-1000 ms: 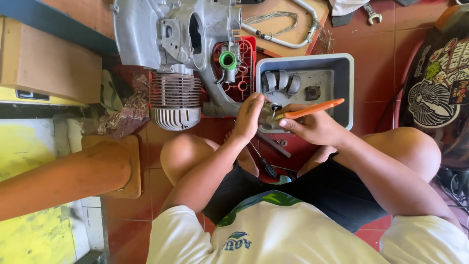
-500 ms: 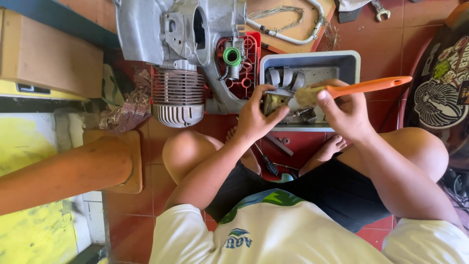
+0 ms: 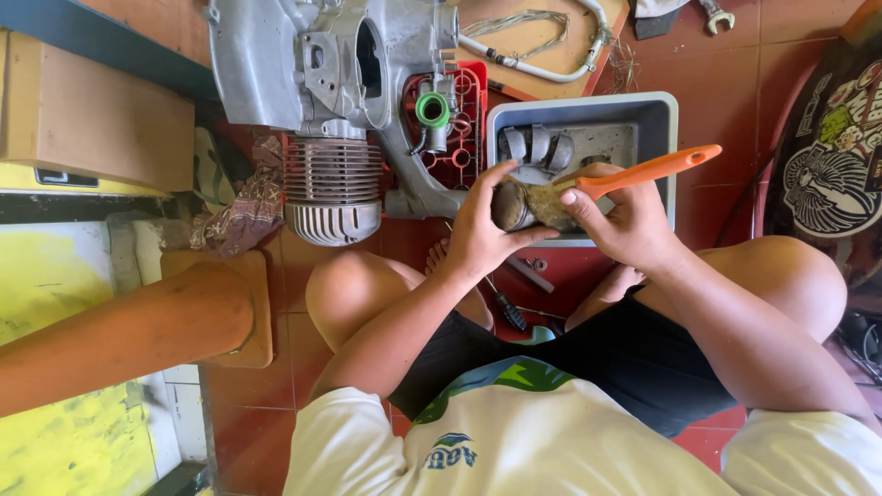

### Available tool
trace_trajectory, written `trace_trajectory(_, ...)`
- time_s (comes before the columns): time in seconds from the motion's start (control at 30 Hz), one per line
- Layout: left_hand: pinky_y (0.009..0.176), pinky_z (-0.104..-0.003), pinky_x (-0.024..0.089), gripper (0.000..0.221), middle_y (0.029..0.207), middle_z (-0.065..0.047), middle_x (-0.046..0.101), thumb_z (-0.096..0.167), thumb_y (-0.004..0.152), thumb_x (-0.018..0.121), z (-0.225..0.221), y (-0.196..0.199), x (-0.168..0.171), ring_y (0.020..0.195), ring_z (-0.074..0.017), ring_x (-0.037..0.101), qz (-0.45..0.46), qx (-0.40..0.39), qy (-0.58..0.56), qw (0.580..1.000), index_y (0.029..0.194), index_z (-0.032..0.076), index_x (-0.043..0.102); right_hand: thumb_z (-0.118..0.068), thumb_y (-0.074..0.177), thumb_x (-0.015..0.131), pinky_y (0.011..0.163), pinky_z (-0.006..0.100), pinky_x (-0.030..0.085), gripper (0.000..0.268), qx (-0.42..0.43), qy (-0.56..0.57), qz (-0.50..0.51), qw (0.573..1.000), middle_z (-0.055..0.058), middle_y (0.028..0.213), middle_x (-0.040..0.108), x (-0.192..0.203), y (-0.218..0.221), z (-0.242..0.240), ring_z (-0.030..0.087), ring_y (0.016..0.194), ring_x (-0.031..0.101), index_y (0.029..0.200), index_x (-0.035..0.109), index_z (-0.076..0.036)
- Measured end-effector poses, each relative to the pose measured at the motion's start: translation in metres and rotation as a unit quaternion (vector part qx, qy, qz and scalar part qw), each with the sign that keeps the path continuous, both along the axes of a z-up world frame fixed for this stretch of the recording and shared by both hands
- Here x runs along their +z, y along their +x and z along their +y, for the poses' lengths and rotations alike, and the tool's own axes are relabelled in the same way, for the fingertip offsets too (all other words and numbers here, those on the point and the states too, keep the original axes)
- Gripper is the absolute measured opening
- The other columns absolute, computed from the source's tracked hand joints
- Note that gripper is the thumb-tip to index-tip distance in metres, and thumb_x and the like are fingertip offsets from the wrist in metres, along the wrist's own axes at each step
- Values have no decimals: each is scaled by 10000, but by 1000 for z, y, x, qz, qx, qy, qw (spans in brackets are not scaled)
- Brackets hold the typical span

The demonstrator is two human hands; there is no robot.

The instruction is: Cleaning a motorcycle piston and its rings using a brush and cleaning solution

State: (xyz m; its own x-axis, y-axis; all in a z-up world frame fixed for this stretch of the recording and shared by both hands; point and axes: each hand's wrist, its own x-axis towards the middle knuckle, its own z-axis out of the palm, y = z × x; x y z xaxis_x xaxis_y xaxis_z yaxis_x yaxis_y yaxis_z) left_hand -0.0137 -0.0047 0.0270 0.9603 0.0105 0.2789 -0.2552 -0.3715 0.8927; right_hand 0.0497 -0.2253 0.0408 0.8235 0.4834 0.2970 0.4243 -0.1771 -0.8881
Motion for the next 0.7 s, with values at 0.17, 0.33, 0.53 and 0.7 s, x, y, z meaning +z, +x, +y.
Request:
trace_trajectory(0.17, 957, -560, 568, 1089, 1166, -214, 658, 367, 682, 991, 2, 1, -13, 1069, -399, 700, 21, 28, -108, 994, 1512, 95, 340, -154, 1038, 694, 748, 413, 551, 192, -13, -8, -1, 1000, 190, 831, 694, -5, -1, -4, 343, 691, 674, 1013, 728, 33)
trace_trajectory(0.33, 945, -590, 548, 1009, 1197, -288, 660, 310, 779, 945, 5, -2, -8, 1096, -434, 677, 81, -52, -237, 967, 1535, 80, 317, -164, 1050, 675, 757, 389, 537, 190, -4, 4, 23, 1000, 151, 798, 675, -16, -1, -9, 280, 672, 636, 992, 728, 10)
trace_trajectory(0.53, 905, -497, 560, 861, 1222, -267, 647, 318, 901, 840, 10, -2, -23, 1081, -344, 661, 132, -114, -326, 929, 1558, 115, 322, -151, 1050, 672, 742, 373, 513, 191, 5, 15, 46, 999, 146, 757, 642, -6, 2, -6, 244, 631, 570, 988, 720, 23)
trace_trajectory(0.7, 805, -426, 578, 725, 1135, -228, 647, 368, 979, 733, 11, 1, -22, 979, -263, 656, 115, -139, -317, 931, 1541, 127, 343, -134, 1055, 671, 750, 336, 488, 181, 13, 52, 109, 993, 104, 750, 616, -30, -4, -9, 148, 709, 528, 939, 703, 1)
